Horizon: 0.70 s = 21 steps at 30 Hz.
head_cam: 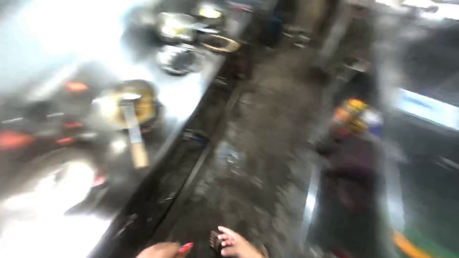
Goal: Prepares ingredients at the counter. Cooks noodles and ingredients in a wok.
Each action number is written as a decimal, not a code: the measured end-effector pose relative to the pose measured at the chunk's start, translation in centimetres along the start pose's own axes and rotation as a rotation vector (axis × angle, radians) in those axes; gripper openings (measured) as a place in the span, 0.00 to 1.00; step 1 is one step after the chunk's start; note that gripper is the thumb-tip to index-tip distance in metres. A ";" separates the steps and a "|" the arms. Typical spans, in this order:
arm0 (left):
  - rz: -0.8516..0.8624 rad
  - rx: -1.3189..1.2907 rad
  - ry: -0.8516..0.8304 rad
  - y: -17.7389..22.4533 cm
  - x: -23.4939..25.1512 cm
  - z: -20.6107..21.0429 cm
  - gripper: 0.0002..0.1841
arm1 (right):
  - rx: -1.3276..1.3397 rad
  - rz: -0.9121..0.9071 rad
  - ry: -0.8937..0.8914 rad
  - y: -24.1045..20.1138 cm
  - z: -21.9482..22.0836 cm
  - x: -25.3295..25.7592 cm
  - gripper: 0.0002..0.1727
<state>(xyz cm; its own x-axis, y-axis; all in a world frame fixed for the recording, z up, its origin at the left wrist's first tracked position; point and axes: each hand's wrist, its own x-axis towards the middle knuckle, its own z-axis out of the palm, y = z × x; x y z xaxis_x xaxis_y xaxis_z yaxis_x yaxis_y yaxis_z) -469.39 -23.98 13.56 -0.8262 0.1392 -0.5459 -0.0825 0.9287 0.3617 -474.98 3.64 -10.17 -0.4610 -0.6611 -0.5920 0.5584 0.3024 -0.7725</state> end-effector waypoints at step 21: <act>-0.918 -0.893 0.581 -32.0 -18.3 -9.1 0.30 | 0.606 -0.210 -0.401 -36.0 24.2 22.4 0.27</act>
<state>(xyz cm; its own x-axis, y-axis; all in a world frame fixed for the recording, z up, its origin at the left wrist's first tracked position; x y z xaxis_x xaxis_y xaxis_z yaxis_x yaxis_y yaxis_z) -456.68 -59.34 18.87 -0.3768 -0.7526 -0.5401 -0.8508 0.0506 0.5230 -488.73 -38.65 9.98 -0.3775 -0.8975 -0.2279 0.8216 -0.2111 -0.5295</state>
